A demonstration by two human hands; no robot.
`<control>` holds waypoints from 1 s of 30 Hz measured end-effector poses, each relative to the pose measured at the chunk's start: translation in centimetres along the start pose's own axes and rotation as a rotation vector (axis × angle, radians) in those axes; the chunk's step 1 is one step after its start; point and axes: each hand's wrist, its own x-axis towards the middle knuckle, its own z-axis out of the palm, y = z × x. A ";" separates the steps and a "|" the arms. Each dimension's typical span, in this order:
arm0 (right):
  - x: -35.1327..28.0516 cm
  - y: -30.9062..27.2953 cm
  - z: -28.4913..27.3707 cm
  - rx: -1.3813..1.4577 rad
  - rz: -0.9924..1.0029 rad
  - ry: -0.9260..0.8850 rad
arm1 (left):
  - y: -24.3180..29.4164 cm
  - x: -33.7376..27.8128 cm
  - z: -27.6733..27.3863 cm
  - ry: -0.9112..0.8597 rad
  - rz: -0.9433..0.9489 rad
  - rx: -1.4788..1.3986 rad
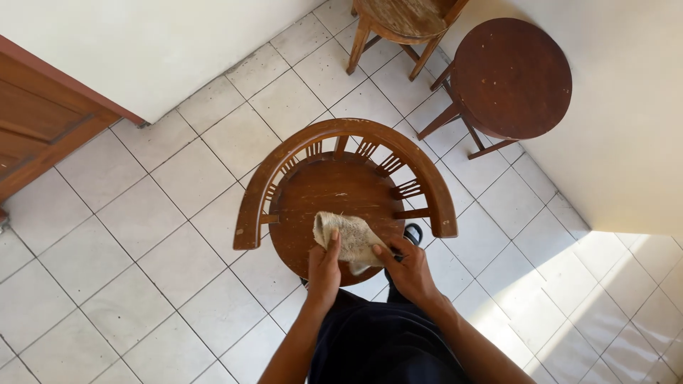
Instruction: Cleaning and polishing wooden chairs and tables using a white cloth.
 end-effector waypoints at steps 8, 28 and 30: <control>4.8 6.8 -5.5 0.011 -0.085 0.072 | -1.3 2.3 8.9 0.224 -0.158 0.115; 17.5 13.2 -20.8 -0.466 -0.770 -0.434 | -3.7 4.7 24.8 0.350 -0.266 0.262; 14.3 14.0 -21.7 -0.558 -0.946 -0.644 | -4.8 3.3 25.0 0.166 -0.058 0.553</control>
